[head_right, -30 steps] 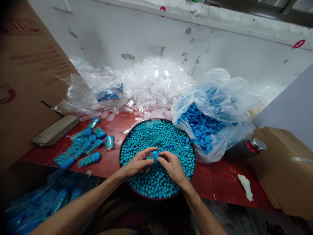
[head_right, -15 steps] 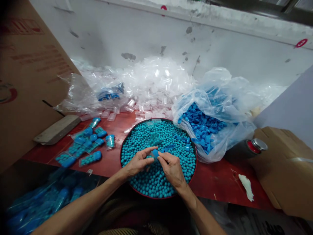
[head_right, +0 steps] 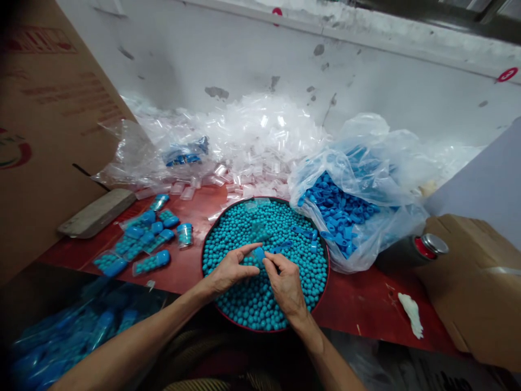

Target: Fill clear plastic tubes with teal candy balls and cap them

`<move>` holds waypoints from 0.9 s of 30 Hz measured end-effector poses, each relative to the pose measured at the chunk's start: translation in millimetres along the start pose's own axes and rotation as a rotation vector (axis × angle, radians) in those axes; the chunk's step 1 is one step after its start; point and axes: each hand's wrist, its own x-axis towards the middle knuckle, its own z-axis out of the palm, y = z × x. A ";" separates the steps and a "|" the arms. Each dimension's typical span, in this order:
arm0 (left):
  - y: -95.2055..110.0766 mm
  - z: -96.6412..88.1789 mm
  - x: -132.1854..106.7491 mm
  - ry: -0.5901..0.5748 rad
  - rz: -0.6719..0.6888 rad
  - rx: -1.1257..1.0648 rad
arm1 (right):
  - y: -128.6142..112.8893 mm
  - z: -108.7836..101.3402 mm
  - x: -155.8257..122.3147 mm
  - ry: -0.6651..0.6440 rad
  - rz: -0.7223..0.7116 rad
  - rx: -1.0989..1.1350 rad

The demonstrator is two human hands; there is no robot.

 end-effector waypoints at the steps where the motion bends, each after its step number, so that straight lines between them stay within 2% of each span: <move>1: -0.5 -0.1 0.3 -0.010 -0.006 0.003 | -0.2 -0.1 -0.6 0.002 0.008 -0.003; 8: -6.5 2.5 4.2 0.043 0.076 0.077 | -3.0 7.5 1.5 0.030 0.045 -0.037; 14: -4.0 2.0 1.9 0.046 -0.036 -0.001 | -3.2 10.4 3.6 0.024 0.063 -0.009; 18: -0.2 2.0 0.1 0.024 -0.015 -0.030 | -2.9 8.9 0.4 0.032 -0.014 -0.072; 21: 0.6 1.7 0.0 0.039 -0.017 -0.032 | -1.0 7.3 0.5 -0.019 -0.071 -0.060; 24: 0.8 0.6 -0.4 0.035 -0.024 -0.039 | 2.7 2.4 4.6 -0.103 -0.060 -0.007; 27: 0.5 0.1 -1.3 0.012 0.010 -0.012 | 4.9 -5.4 9.0 -0.191 -0.107 -0.057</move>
